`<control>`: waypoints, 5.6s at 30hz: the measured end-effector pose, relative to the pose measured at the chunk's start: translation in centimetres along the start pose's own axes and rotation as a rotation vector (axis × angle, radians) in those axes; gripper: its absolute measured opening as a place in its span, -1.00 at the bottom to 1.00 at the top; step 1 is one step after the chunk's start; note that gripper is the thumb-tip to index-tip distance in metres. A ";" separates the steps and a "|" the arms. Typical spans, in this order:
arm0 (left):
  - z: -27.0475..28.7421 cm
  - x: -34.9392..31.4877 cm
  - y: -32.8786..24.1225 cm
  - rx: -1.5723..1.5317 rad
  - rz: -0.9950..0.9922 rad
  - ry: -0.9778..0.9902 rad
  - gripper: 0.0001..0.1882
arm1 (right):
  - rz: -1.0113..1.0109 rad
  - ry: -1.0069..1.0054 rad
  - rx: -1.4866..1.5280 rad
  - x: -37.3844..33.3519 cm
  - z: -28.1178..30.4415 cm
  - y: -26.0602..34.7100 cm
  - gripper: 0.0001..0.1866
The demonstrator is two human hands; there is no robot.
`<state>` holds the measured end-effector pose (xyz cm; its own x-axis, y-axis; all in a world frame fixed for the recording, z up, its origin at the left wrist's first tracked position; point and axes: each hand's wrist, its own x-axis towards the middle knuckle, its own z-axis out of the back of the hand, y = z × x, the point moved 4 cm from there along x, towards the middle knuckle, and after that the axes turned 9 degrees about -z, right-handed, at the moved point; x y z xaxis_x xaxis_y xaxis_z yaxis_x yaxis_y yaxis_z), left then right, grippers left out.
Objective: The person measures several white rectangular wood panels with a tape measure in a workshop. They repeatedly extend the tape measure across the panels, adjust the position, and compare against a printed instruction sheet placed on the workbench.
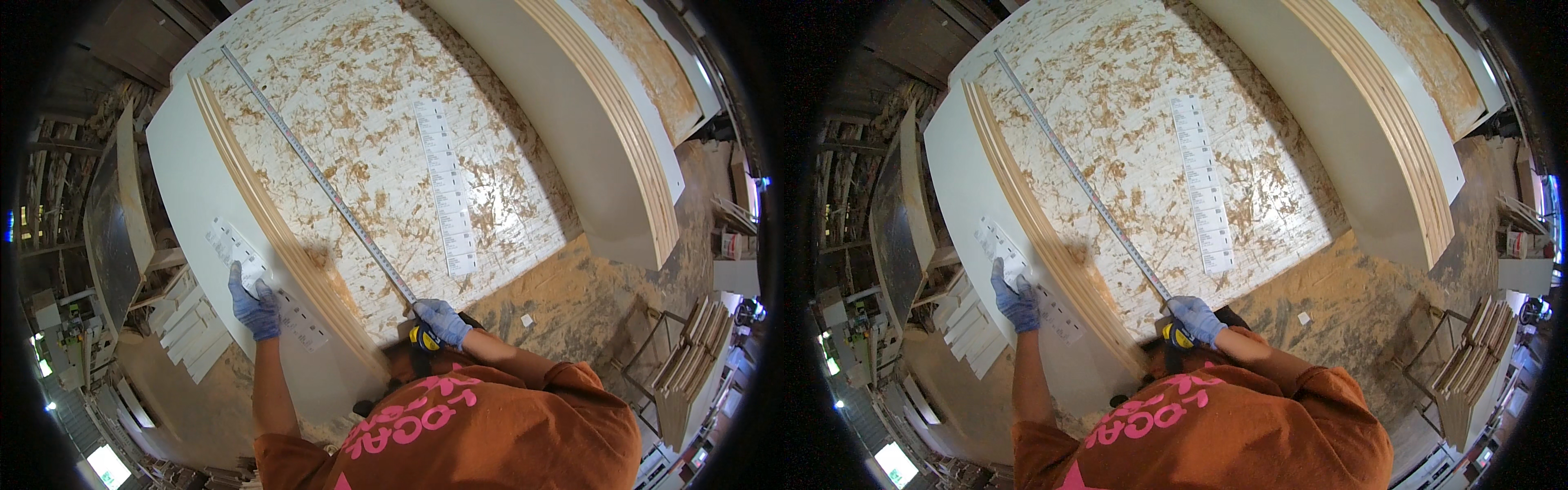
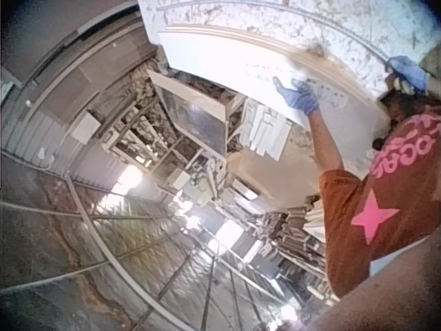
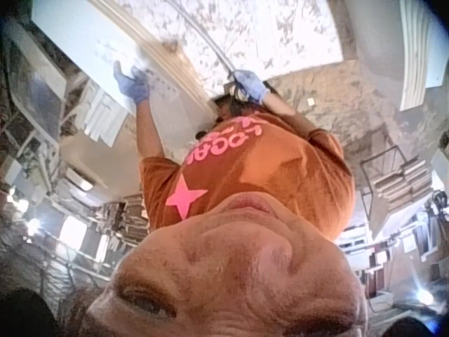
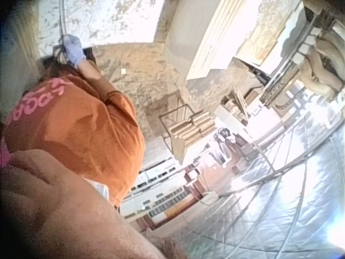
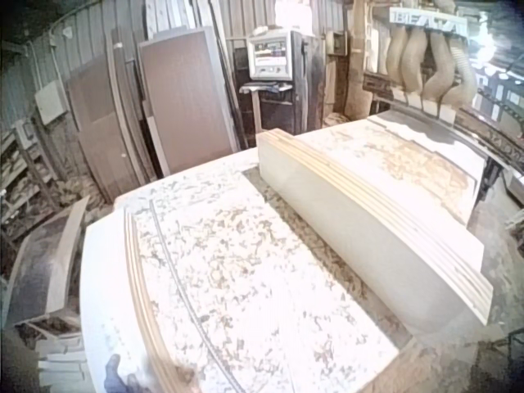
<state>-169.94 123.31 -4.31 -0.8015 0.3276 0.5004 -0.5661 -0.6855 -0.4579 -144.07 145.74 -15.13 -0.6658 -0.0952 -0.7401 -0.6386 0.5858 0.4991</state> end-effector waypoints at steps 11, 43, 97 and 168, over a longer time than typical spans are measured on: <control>0.1 0.1 -0.1 0.043 0.004 0.019 -0.47 | 0.031 0.006 -0.004 0.2 0.1 -0.2 -0.70; 0.0 0.0 0.2 0.015 0.034 0.020 -0.50 | 0.046 0.029 0.007 0.5 0.4 -0.8 -0.63; -0.4 0.1 -0.5 -0.038 0.072 0.111 -0.48 | 0.076 -0.048 -0.097 1.1 0.8 -1.2 -0.67; -0.6 -16.8 -25.9 -0.590 -0.654 0.465 -0.75 | 0.359 -0.690 0.146 -18.6 7.9 -14.9 -0.54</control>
<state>-141.89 135.92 -1.27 -0.2223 0.8341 0.5049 -0.8273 0.1126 -0.5504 -119.13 145.18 -12.39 -0.4014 0.6123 -0.6811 -0.3407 0.5905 0.7316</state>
